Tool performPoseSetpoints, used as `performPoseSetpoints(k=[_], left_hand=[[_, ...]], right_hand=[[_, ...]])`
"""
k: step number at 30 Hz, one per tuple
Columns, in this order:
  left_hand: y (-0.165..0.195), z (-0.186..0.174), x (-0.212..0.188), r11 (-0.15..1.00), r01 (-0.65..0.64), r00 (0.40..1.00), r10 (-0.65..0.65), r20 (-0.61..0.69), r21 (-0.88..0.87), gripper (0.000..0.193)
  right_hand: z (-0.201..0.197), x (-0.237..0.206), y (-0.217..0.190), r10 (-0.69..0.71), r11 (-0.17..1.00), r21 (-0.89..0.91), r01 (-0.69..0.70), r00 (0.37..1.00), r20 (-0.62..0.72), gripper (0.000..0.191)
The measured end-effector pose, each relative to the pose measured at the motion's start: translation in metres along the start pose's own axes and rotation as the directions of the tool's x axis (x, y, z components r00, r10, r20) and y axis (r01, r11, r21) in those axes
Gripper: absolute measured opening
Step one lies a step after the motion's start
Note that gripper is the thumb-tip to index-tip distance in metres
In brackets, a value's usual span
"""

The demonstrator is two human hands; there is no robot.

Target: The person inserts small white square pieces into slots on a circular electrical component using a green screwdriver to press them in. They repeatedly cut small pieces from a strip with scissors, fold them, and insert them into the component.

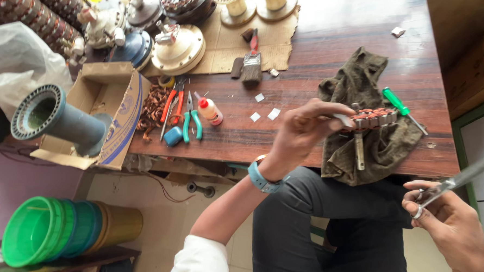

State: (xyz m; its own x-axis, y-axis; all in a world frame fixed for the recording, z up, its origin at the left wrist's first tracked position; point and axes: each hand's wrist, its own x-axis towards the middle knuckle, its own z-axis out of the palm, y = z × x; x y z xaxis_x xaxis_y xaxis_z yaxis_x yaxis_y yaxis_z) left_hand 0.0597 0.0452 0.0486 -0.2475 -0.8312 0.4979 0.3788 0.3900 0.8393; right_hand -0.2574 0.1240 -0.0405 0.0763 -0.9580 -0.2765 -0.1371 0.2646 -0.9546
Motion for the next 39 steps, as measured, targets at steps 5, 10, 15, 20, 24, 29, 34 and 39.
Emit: performPoseSetpoints(k=[5,10,15,20,24,29,34,39], left_hand=[[-0.015,0.033,0.040,0.983,0.162,0.982,-0.153,0.113,-0.085,0.033],[-0.030,0.055,0.056,0.978,0.206,0.967,-0.208,0.149,0.032,0.014],[-0.027,0.060,0.052,0.946,0.096,0.982,-0.141,0.125,0.310,0.018],[-0.019,0.066,0.041,0.897,0.107,0.988,-0.143,0.052,0.429,0.014],[-0.017,0.065,0.041,0.877,0.142,0.987,-0.162,0.005,0.458,0.011],[-0.017,0.070,0.039,0.893,0.183,0.981,-0.192,-0.019,0.412,0.010],[-0.021,0.069,0.039,0.878,0.164,0.982,-0.187,0.007,0.449,0.009],[-0.027,0.067,0.042,0.917,0.310,0.946,-0.325,0.021,0.251,0.013]], right_hand=[[0.000,0.007,-0.014,-0.065,0.996,0.070,0.057,0.991,0.115,0.042],[-0.005,0.024,-0.035,0.017,0.995,0.092,-0.036,0.980,0.200,0.059],[0.001,0.025,-0.046,0.002,0.993,0.112,-0.048,0.927,0.374,0.063],[0.015,0.012,-0.052,0.025,0.999,0.021,-0.039,0.883,0.468,0.062],[0.022,0.002,-0.059,0.024,1.000,-0.024,-0.015,0.913,0.408,0.064],[0.022,-0.005,-0.065,0.039,0.999,-0.017,-0.035,0.934,0.354,0.067],[0.020,-0.007,-0.063,0.033,0.999,-0.046,-0.019,0.940,0.340,0.074],[0.020,-0.007,-0.054,-0.009,0.999,0.038,-0.005,0.939,0.343,0.071]])
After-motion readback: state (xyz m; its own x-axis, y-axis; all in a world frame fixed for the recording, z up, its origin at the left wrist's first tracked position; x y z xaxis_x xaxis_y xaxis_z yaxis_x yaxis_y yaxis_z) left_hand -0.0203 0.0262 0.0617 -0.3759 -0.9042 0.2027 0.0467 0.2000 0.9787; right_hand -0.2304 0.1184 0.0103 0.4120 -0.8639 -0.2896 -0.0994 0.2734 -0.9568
